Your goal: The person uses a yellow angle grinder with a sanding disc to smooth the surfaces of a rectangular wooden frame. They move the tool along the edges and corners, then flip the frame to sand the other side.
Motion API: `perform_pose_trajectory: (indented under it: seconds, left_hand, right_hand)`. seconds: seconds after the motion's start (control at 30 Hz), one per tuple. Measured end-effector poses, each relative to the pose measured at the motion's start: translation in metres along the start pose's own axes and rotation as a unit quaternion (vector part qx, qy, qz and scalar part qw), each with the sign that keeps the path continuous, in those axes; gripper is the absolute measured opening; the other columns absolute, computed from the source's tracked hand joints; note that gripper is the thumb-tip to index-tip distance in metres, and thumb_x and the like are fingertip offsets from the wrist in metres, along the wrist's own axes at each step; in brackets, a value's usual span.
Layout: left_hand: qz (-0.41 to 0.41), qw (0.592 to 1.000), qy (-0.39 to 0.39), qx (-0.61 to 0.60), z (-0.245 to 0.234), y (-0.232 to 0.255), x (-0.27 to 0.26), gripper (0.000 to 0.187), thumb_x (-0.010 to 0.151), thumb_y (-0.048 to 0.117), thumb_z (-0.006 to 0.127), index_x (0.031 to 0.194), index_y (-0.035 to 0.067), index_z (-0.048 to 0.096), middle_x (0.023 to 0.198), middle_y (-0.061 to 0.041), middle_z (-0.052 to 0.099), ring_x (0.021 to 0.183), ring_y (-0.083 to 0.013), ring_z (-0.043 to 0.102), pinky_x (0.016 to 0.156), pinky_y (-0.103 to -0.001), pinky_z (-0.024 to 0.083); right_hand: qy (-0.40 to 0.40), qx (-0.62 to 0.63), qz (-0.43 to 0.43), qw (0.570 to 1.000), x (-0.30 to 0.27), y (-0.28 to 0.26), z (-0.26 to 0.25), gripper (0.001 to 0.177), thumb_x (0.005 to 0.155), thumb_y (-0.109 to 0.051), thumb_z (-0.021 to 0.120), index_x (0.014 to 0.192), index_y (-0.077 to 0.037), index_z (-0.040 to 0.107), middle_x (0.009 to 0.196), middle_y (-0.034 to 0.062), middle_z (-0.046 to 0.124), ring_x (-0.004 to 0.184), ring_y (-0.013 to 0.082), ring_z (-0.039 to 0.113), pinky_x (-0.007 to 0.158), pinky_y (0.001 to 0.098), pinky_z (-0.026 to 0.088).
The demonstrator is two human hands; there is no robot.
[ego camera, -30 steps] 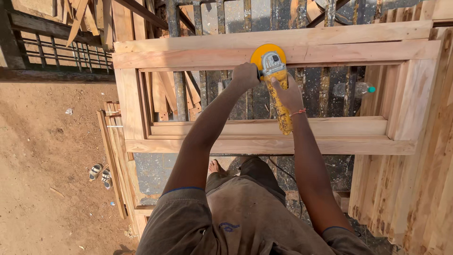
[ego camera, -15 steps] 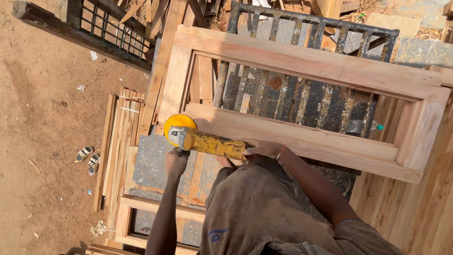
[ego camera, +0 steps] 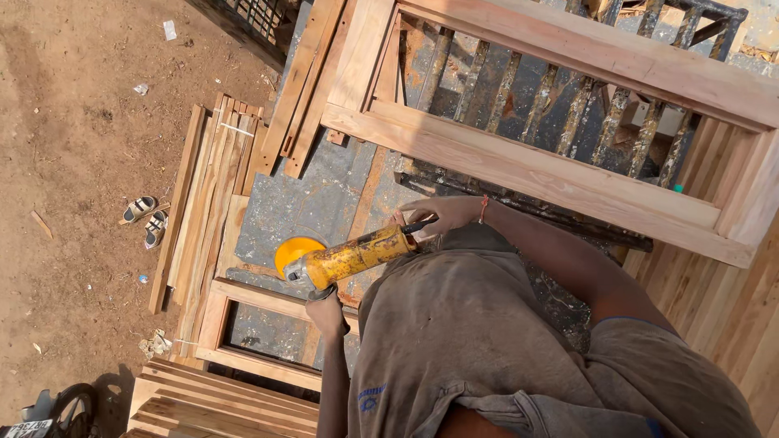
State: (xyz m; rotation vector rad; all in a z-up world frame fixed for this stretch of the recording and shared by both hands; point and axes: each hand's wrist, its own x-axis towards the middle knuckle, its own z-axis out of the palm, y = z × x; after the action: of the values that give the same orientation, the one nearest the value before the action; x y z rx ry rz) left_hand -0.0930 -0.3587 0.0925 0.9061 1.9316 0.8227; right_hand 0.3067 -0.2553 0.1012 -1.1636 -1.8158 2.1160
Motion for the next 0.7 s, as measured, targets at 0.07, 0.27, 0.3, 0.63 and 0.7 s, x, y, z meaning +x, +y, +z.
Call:
perform_pose_trajectory:
  seconds: [0.07,0.27,0.3,0.63,0.7]
  left_hand:
    - [-0.058,0.992,0.062,-0.088,-0.001,-0.021,-0.014,0.011,0.082,0.01,0.074,0.083,0.002,0.066,0.069,0.0,0.064,0.059,-0.0092,0.053,0.055,-0.031,0.043]
    - [-0.152,0.966,0.192,-0.08,-0.017,-0.08,-0.089,0.017,0.088,0.011,0.072,0.087,-0.004,0.066,0.067,-0.007,0.059,0.056,-0.0159,0.052,0.053,-0.038,0.042]
    - [-0.188,0.954,0.223,-0.065,-0.014,-0.085,-0.108,0.016,0.088,0.011,0.072,0.088,-0.004,0.068,0.067,-0.009,0.06,0.056,-0.0168,0.052,0.053,-0.039,0.042]
    - [-0.269,0.888,0.367,0.062,0.051,-0.12,-0.297,0.034,0.085,0.025,0.075,0.089,-0.008,0.071,0.081,-0.019,0.073,0.073,-0.0306,0.067,0.072,-0.046,0.051]
    - [-0.356,0.851,0.375,0.095,0.072,-0.126,-0.325,0.035,0.088,0.026,0.075,0.088,-0.009,0.071,0.082,-0.022,0.073,0.074,-0.0363,0.068,0.073,-0.048,0.053]
  right_hand:
    - [0.141,0.012,0.022,0.99,-0.003,0.042,-0.02,0.103,0.085,-0.058,0.068,0.162,-0.008,0.02,0.154,0.0224,0.045,0.144,0.0315,0.044,0.113,0.0441,0.041]
    - [0.412,-0.352,0.303,0.784,-0.087,0.144,-0.055,0.126,0.07,-0.06,0.081,0.164,-0.002,0.021,0.164,0.0245,0.03,0.151,0.0415,0.03,0.117,0.0556,0.027]
    - [0.393,-0.319,0.32,0.801,-0.093,0.148,-0.057,0.125,0.071,-0.063,0.081,0.162,-0.001,0.021,0.163,0.0263,0.029,0.151,0.0433,0.029,0.119,0.0557,0.026]
    - [0.366,-0.415,0.225,0.802,-0.103,0.178,-0.042,0.099,0.08,-0.049,0.083,0.151,0.001,0.036,0.158,0.037,0.032,0.147,0.0517,0.031,0.119,0.0555,0.03]
    - [0.37,-0.42,0.207,0.802,-0.101,0.181,-0.042,0.098,0.078,-0.044,0.086,0.149,0.004,0.038,0.156,0.0368,0.034,0.147,0.0515,0.032,0.12,0.0537,0.031]
